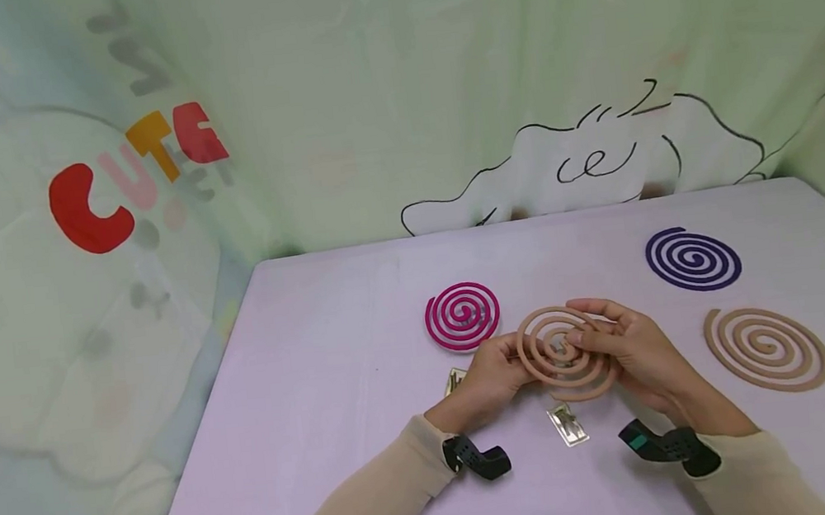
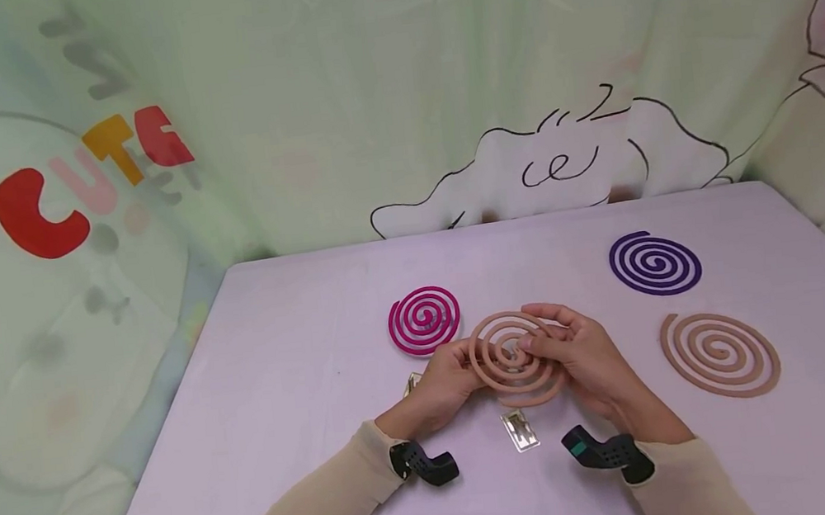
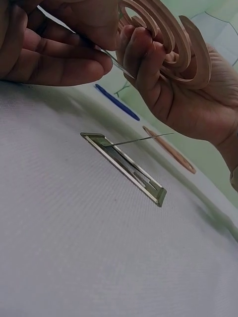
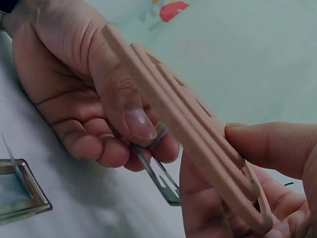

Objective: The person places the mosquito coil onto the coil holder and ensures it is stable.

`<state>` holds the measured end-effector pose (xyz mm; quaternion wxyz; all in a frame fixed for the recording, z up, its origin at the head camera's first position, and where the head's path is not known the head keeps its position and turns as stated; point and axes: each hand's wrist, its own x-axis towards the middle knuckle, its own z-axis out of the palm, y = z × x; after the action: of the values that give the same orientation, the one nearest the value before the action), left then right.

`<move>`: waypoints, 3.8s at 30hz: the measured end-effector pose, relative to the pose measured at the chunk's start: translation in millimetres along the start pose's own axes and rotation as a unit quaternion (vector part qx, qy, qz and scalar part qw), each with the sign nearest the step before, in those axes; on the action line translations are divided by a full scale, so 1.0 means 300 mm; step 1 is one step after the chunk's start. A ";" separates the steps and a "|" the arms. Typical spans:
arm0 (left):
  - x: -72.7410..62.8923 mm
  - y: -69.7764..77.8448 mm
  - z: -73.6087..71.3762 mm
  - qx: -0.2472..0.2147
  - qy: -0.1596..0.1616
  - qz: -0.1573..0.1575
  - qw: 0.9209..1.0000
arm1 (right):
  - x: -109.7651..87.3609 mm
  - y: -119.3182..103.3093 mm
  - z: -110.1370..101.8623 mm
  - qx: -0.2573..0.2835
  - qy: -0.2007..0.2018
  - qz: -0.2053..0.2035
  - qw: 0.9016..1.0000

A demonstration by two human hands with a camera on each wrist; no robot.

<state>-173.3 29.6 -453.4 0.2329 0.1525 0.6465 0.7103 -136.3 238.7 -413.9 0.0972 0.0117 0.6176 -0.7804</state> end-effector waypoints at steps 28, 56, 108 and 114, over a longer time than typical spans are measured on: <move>-0.005 0.003 -0.006 0.037 0.014 0.023 0.999 | 0.012 0.002 0.056 -0.025 0.007 0.012 1.000; 0.002 -0.006 -0.003 0.056 0.050 0.069 0.995 | 0.027 -0.007 0.068 -0.017 0.011 0.003 1.000; -0.002 -0.006 -0.008 0.040 0.073 0.066 0.994 | 0.056 -0.006 0.074 -0.035 -0.002 0.003 0.999; 0.000 -0.009 -0.008 0.036 0.071 0.065 0.995 | 0.055 -0.004 0.072 -0.036 -0.003 0.002 0.999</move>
<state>-174.1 27.5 -456.3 0.1341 0.1515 0.6756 0.7090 -150.5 215.7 -410.0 0.1014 0.0070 0.6448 -0.7576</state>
